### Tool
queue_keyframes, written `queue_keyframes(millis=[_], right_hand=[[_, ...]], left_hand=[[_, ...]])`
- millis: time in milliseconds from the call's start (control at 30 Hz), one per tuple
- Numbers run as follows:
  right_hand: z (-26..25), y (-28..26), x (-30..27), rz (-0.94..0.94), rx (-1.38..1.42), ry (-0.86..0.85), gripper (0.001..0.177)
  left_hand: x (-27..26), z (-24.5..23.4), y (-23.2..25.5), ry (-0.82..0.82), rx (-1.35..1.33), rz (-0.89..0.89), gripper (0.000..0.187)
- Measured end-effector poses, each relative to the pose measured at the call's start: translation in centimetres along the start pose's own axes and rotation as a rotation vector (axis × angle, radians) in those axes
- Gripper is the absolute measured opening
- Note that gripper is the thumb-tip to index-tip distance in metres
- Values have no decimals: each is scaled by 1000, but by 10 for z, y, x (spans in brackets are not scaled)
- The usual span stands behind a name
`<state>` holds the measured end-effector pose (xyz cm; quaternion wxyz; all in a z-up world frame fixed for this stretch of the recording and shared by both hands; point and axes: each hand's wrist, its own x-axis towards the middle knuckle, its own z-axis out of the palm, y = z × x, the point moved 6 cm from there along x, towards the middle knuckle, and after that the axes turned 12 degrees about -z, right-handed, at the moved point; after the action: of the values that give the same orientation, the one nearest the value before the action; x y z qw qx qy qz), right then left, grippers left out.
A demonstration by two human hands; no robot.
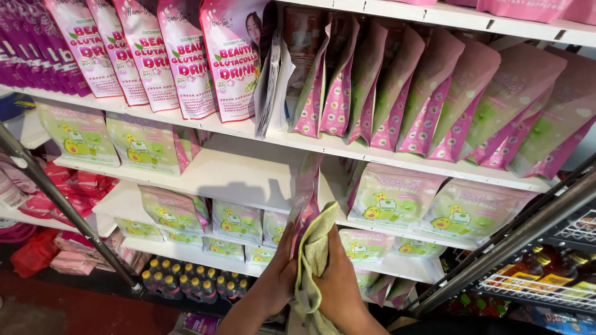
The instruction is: The person wipes the front of pink and green product packets on a store shelf using a light-colored cloth. They handle the packets one by one, wiping the packaging and then placing them back on the shelf.
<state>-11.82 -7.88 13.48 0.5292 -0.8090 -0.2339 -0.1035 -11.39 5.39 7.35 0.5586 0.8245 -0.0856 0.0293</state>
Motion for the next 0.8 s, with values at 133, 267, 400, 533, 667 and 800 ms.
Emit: queue_keyframes(millis=[133,267,400,533,667,800], right_hand=[[-26,17,13,-114,10,72,98],[-52,25,28,-103,4,104,94],[-83,17,36,-70,-46,160,67],[-103,73,44,-130,10,116,49],[-128,103,56,38,663,146,44],[-142,60,59,110,1028,349,42]], left_hand=[[-9,11,43,-2,-20,-51,68],[-14,37,53,-3,156,-67,69],[-25,75,52,-102,338,-218,78],[-5,75,15,-23,176,-133,88],[7,35,-8,177,-219,-60,108],[15,38,-28,-126,-772,-323,108]])
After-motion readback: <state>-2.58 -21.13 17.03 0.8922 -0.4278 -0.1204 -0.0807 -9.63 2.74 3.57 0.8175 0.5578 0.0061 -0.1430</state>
